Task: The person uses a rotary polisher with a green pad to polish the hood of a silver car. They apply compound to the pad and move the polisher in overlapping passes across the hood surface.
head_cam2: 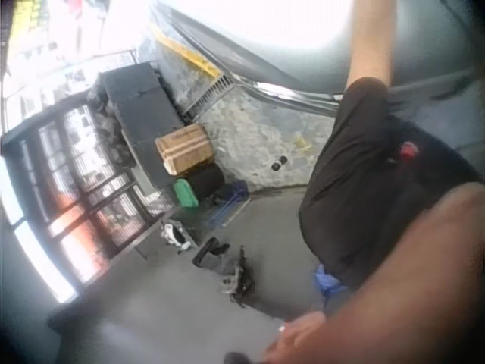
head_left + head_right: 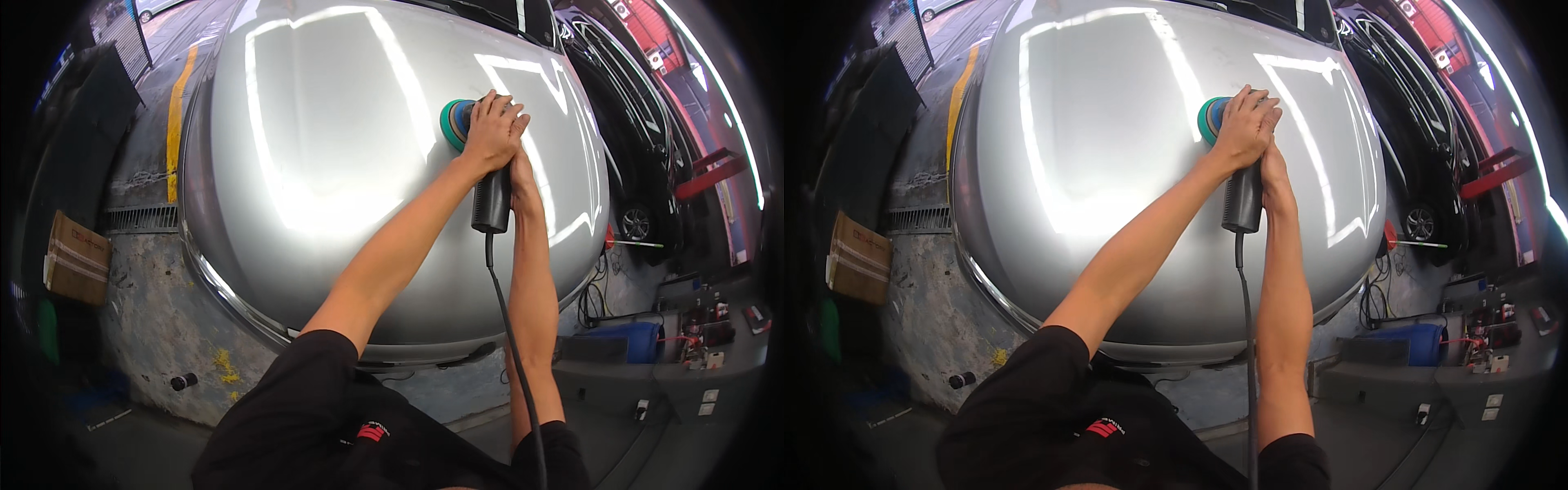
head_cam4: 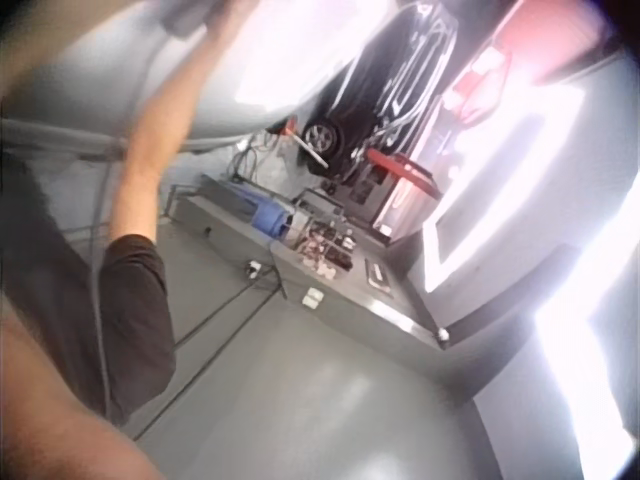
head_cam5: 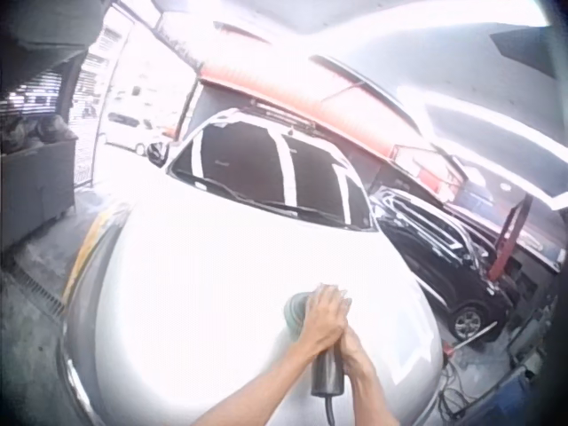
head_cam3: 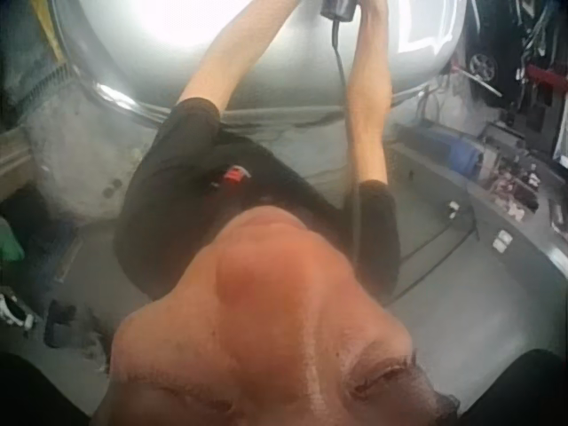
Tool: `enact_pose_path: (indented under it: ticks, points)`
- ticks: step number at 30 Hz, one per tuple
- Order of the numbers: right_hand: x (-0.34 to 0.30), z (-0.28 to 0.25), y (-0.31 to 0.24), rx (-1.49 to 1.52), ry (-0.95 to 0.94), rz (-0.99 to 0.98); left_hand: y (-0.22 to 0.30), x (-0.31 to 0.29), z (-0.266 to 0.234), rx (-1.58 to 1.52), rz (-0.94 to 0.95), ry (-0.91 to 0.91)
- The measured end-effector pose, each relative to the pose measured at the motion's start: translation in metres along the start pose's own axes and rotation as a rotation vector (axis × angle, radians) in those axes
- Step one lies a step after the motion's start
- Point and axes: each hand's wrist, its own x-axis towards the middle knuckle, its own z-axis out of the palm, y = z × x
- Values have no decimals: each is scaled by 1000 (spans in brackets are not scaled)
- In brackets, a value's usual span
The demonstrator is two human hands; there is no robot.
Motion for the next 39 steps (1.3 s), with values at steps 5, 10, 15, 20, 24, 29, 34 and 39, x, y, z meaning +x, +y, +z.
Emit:
enact_pose_path:
  ticks: [5, 10, 15, 20, 24, 29, 34, 39]
  points:
    - [-7, -1, -7, -45, 53, 74, 4, -7, 4, -46, -10, -12]
    - [-47, -14, 8, 209, -197, 184, -9, 10, -10, -71, -131, -63]
    - [-93, 47, 32, 107, 102, -50, -22, 20, -19, -170, -116, -56]
    - [-74, 52, 7, 76, -35, -29, -54, 45, -50, -72, -165, -14]
    - [-57, 63, 4, 91, -103, -59, -85, 57, -83, -171, -154, 64]
    - [-50, 10, 2, 67, -140, -78, -76, 55, -56, -207, -292, 94]
    - [-47, -67, 5, 70, -77, -62, -55, 53, 31, -234, -232, 127]
    - [-45, -154, 5, 93, 7, -9, -10, 50, 137, -151, -263, 149]
